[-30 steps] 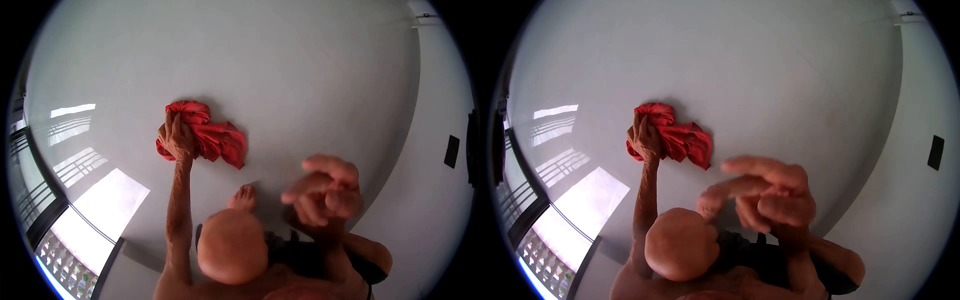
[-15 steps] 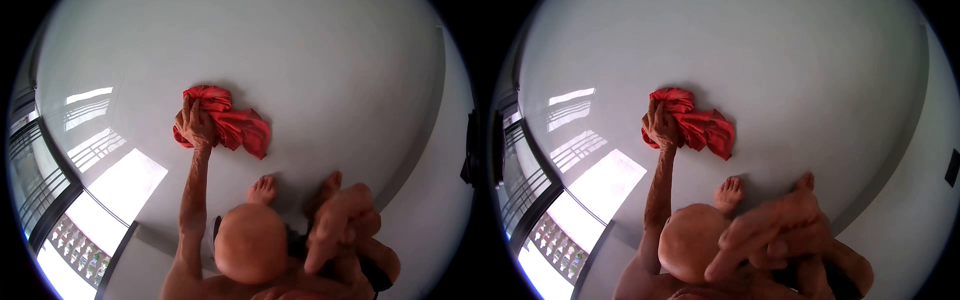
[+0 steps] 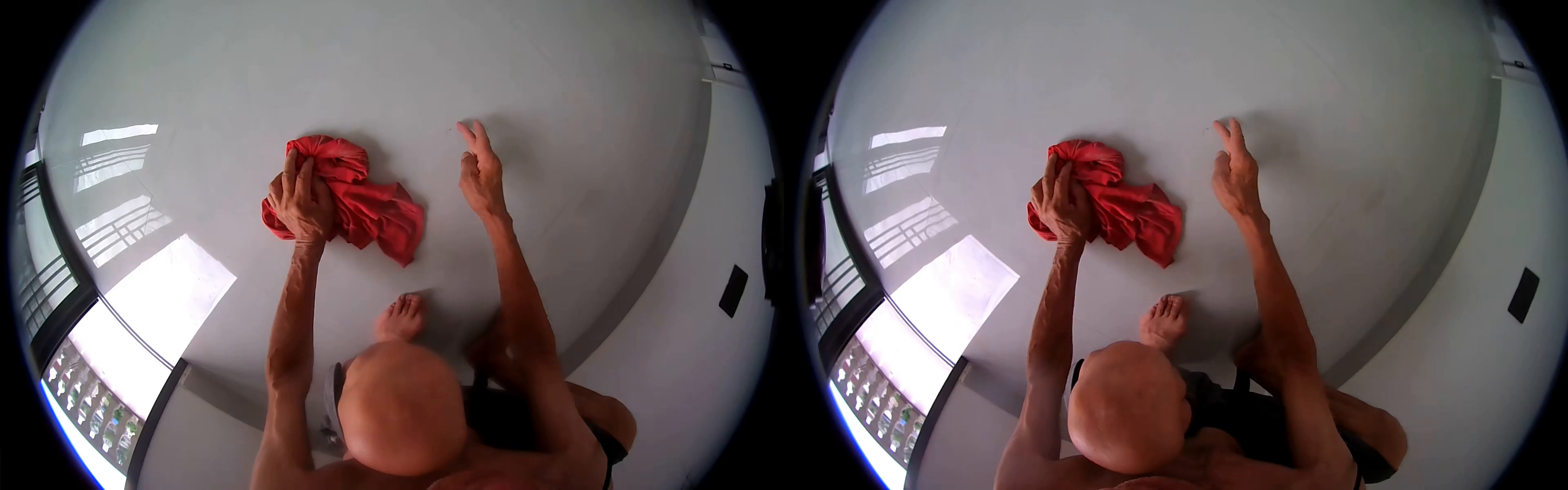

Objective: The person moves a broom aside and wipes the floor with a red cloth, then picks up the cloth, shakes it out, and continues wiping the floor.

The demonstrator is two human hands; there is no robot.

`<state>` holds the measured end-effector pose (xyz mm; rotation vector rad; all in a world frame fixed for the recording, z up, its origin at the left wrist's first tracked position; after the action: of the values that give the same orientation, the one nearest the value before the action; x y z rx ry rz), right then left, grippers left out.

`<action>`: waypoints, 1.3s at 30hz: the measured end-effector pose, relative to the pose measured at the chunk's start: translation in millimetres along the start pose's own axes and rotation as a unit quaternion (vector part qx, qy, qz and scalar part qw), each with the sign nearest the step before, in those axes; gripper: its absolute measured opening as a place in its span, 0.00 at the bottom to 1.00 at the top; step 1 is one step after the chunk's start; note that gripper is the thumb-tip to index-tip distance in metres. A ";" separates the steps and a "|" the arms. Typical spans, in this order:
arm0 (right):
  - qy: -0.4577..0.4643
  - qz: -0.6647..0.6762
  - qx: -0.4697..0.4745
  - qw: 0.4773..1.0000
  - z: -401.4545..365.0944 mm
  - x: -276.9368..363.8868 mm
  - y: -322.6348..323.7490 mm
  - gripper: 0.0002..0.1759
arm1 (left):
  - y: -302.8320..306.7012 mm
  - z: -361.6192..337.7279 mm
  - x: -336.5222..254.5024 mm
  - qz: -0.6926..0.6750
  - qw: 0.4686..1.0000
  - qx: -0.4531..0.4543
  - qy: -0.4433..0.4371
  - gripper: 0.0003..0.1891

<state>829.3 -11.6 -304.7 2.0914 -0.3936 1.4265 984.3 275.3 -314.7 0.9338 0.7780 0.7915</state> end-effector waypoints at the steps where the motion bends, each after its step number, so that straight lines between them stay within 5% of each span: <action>1: 0.043 -0.067 -0.002 0.997 -1.5 0.1 -4.3 0.39 | 0.3 -0.1 0.3 -0.002 1.000 0.002 0.001 0.17; 4: 0.205 -0.283 -0.015 0.937 -8.6 3.7 -23.4 0.46 | -1.2 -1.3 3.1 0.003 1.000 0.010 0.000 0.17; 7: 0.128 -0.348 0.085 0.925 -23.5 0.4 -35.7 0.49 | -2.9 -1.6 4.2 0.004 1.000 0.006 0.001 0.17; 11: 0.154 -0.433 0.073 0.885 -39.8 -11.0 -41.5 0.55 | -2.7 -3.0 3.2 0.007 1.000 0.005 0.004 0.17; 18: 0.085 -0.435 0.093 0.892 -19.6 -9.0 -29.2 0.57 | -1.6 -1.6 3.0 0.000 1.000 -0.002 -0.002 0.18; 39: 0.160 -0.447 0.064 0.877 -21.7 -0.4 -32.2 0.51 | 2.4 -0.1 -1.1 0.015 1.000 -0.017 -0.007 0.18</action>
<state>830.0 27.0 -308.6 1.6841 0.7398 1.1684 983.1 275.3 -312.4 0.9208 0.7373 0.8221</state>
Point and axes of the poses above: each hand's wrist, its own z-axis towards the middle knuckle, its own y-axis out of the back of the hand, x = y × z, the point moved 6 cm from there along z, towards the middle knuckle, and after that the axes turned 10 degrees about z, right-handed, at the moved point
